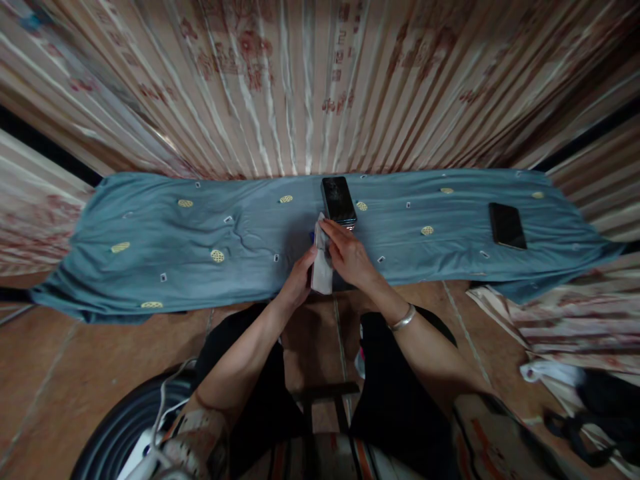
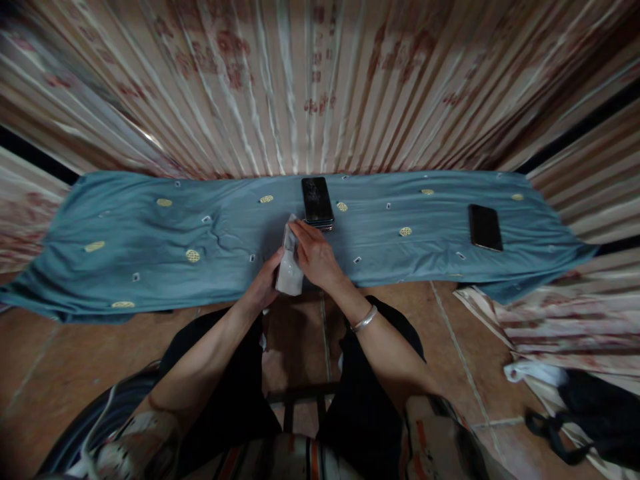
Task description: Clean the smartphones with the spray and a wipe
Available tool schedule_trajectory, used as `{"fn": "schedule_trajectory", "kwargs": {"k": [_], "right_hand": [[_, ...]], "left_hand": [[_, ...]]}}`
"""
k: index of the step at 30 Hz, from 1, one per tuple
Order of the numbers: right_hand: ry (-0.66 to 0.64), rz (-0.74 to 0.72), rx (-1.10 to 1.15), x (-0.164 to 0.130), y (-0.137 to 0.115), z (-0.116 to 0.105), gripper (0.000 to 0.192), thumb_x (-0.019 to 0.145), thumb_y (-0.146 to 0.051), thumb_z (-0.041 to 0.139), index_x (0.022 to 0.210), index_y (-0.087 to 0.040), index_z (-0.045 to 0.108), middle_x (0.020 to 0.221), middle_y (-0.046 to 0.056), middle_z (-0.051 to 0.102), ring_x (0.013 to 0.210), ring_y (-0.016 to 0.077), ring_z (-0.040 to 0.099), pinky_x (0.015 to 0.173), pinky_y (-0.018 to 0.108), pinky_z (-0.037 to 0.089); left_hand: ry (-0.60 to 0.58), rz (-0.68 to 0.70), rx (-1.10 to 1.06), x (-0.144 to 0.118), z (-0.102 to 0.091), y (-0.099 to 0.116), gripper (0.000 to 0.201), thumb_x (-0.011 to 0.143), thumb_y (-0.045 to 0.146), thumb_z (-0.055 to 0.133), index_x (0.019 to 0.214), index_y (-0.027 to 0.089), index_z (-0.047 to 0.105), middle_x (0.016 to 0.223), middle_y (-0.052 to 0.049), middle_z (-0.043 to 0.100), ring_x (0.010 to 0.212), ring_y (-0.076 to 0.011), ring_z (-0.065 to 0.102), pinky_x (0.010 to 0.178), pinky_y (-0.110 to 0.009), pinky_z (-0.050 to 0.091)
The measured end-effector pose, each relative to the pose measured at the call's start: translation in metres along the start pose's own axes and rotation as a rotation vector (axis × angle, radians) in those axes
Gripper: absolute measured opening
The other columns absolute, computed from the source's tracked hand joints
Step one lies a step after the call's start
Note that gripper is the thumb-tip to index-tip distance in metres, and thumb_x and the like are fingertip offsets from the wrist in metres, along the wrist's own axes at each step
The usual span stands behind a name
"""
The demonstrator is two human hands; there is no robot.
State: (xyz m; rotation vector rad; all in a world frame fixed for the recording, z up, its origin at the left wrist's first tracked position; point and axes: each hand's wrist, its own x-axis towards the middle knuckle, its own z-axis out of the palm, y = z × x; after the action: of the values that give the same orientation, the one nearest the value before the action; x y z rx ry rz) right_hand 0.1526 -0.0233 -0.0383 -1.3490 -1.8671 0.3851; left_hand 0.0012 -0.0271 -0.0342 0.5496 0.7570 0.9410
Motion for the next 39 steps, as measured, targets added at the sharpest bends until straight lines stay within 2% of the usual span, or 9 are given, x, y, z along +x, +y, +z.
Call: {"fn": "schedule_trajectory", "kwargs": {"k": [4,9,18,23,31,36,39], "right_hand": [[0.009,0.061,0.025,0.0,0.008,0.003,0.059,0.095,-0.01,0.045,0.151,-0.022,0.056,0.155,0.01,0.06,0.147,0.0247,0.053,0.129,0.052,0.039],[0.025,0.11,0.065,0.002,0.015,0.005,0.054,0.096,-0.013,0.045,0.148,-0.022,0.059,0.152,0.008,0.063,0.144,0.0232,0.058,0.126,0.047,0.043],[0.058,0.16,0.142,0.005,0.019,0.008,0.043,0.096,-0.022,0.052,0.135,-0.024,0.071,0.141,0.005,0.072,0.134,0.0239,0.066,0.12,0.045,0.049],[0.022,0.137,0.125,0.002,0.01,0.01,0.043,0.096,-0.022,0.051,0.133,-0.023,0.072,0.14,0.007,0.072,0.134,0.0261,0.066,0.12,0.047,0.049],[-0.073,0.03,0.058,-0.01,-0.006,0.013,0.045,0.097,-0.016,0.048,0.136,-0.023,0.069,0.143,0.008,0.07,0.134,0.0248,0.065,0.119,0.045,0.05],[-0.076,-0.034,0.016,-0.017,-0.014,0.015,0.046,0.098,-0.015,0.049,0.139,-0.023,0.067,0.145,0.01,0.068,0.137,0.0262,0.063,0.12,0.048,0.049],[-0.079,-0.064,-0.006,-0.019,-0.018,0.014,0.046,0.097,-0.013,0.049,0.138,-0.02,0.068,0.144,0.013,0.068,0.137,0.0268,0.063,0.12,0.049,0.049]], "left_hand": [[0.017,-0.021,-0.029,0.0,0.001,0.003,0.023,0.092,0.033,0.07,0.103,0.014,0.078,0.101,-0.007,0.081,0.114,-0.0266,0.072,0.102,-0.035,0.053],[0.015,-0.037,-0.067,-0.001,0.004,0.007,0.029,0.094,0.034,0.067,0.113,0.014,0.077,0.102,-0.008,0.082,0.114,-0.029,0.073,0.104,-0.039,0.054],[0.029,-0.015,-0.096,0.002,0.006,0.013,0.036,0.097,0.036,0.063,0.122,0.011,0.073,0.101,-0.009,0.082,0.103,-0.0263,0.077,0.096,-0.035,0.058],[0.077,-0.006,-0.114,0.002,0.01,0.021,0.037,0.105,0.03,0.046,0.125,0.011,0.071,0.095,-0.008,0.082,0.1,-0.0239,0.077,0.092,-0.032,0.059],[0.187,0.053,-0.135,0.009,0.004,0.026,0.041,0.108,0.032,0.04,0.116,0.009,0.073,0.083,-0.006,0.079,0.081,-0.017,0.076,0.074,-0.023,0.057],[0.167,0.071,-0.117,0.015,-0.007,0.025,0.045,0.103,0.047,0.052,0.117,0.009,0.073,0.085,-0.008,0.08,0.079,-0.0187,0.076,0.068,-0.024,0.056],[0.16,0.097,-0.116,0.018,-0.012,0.024,0.045,0.102,0.047,0.054,0.115,0.01,0.074,0.083,-0.007,0.079,0.077,-0.0184,0.076,0.067,-0.024,0.056]]}}
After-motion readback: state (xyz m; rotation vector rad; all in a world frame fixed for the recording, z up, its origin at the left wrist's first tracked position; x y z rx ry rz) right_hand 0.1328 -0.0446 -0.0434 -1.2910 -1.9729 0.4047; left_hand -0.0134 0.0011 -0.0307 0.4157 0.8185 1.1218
